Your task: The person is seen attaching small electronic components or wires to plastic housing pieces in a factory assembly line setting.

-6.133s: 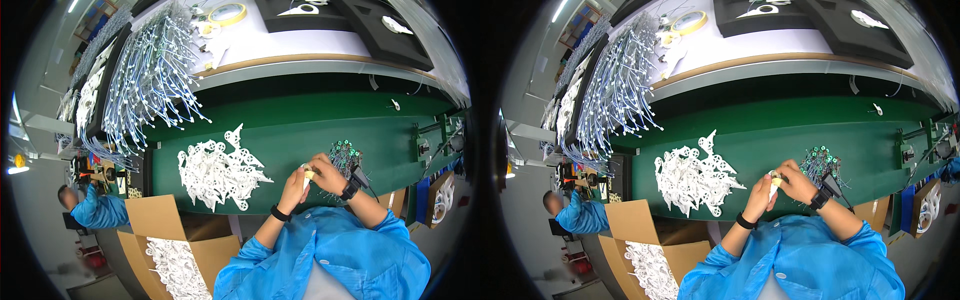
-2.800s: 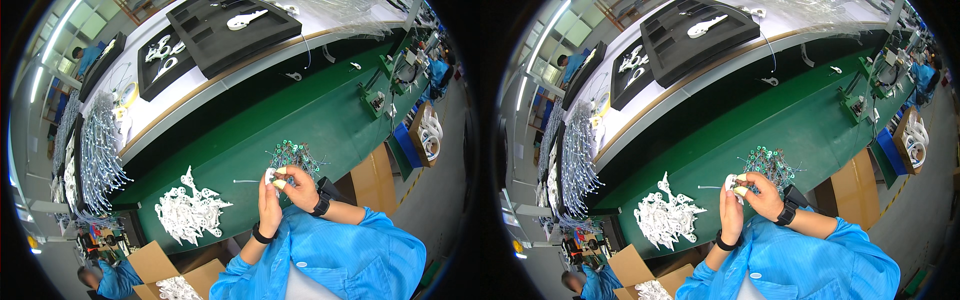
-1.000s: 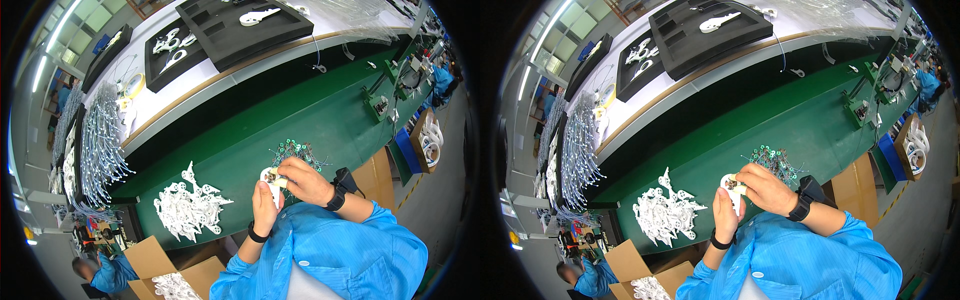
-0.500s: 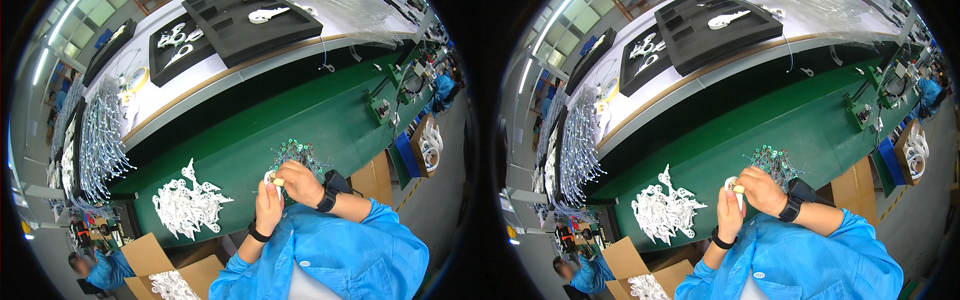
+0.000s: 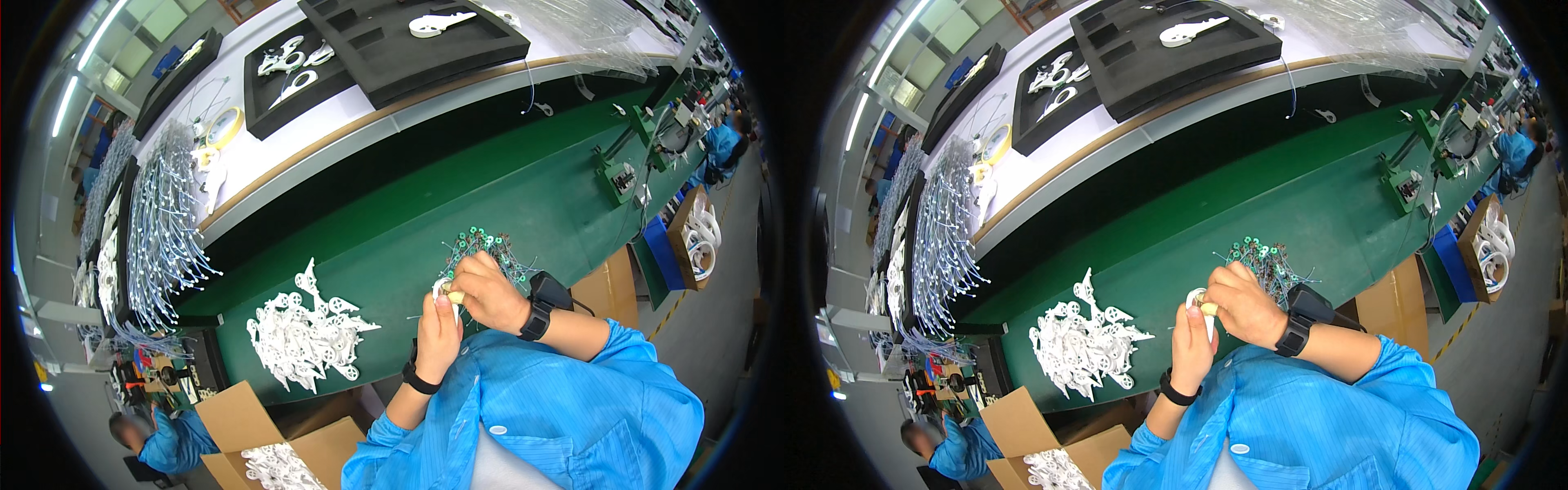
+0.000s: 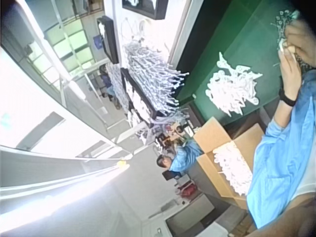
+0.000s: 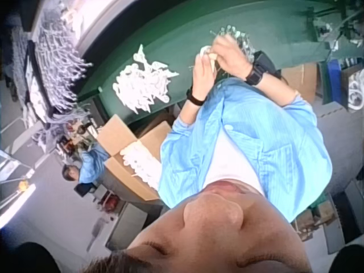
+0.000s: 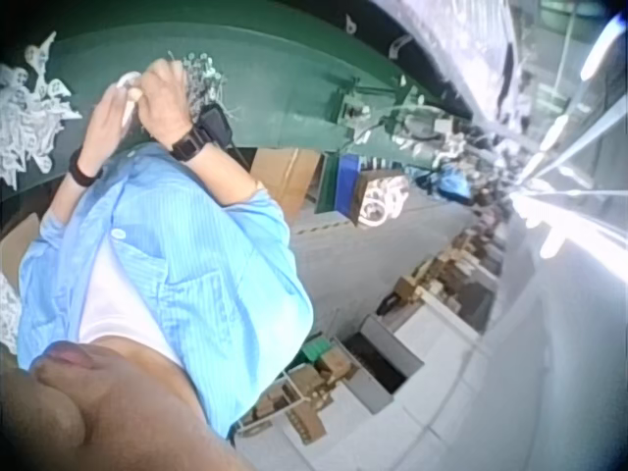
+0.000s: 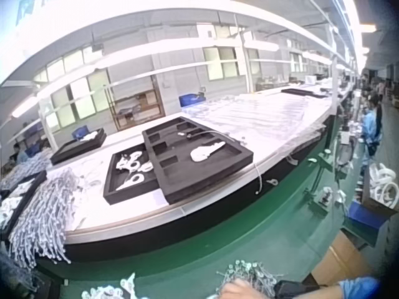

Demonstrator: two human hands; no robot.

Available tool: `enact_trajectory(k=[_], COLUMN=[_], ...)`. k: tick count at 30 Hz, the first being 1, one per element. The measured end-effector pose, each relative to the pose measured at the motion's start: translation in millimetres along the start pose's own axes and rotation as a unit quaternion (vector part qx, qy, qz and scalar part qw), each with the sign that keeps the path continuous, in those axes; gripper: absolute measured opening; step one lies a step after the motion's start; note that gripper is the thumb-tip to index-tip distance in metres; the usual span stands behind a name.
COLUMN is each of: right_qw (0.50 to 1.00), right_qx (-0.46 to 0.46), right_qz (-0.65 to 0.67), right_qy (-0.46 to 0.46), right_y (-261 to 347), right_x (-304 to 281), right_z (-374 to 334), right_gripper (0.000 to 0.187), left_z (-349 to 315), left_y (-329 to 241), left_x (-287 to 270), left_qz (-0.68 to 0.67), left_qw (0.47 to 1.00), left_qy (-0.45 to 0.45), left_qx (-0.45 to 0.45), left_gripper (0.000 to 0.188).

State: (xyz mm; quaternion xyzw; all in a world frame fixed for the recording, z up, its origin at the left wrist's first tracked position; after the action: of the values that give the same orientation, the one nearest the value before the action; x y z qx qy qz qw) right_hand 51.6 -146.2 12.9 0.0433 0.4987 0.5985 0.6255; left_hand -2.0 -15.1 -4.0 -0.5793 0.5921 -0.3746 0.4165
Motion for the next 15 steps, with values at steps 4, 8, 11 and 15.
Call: enact_trajectory(k=[4, 8, 11, 15], right_qw=[0.999, 0.992, 0.992, 0.996], right_qx=[0.01, 0.036, 0.04, 0.01], right_qz=[0.047, 0.118, 0.117, 0.085], right_qy=[0.005, -0.031, -0.01, 0.039], right_y=[0, 1, 1, 4], right_x=[-16, -32, -31, -20], right_z=[8, 14, 14, 16], right_gripper=[0.013, 0.019, 0.02, 0.022], left_z=[4, 4, 6, 6], left_y=[1, 4, 4, 1], left_x=[-10, -16, -16, -16], left_qz=[-0.218, -0.232, -0.228, -0.209], left_qw=[0.961, 0.958, 0.96, 0.967], left_qy=[0.112, 0.117, 0.117, 0.084], left_qx=[-0.127, -0.125, -0.112, -0.119], left_gripper=[0.051, 0.053, 0.054, 0.054])
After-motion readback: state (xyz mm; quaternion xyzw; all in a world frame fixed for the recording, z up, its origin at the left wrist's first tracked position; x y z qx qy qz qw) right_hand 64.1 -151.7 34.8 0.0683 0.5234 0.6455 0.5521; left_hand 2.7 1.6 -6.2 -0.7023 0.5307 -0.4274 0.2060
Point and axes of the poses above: each hand's wrist, its own z-axis towards the middle knuckle, its own x-axis out of the palm, y = z × x, the point moved 1 cm from there along z, towards the middle knuckle, and after that the axes turned 14 degrees about -x, right-handed, at the moved point
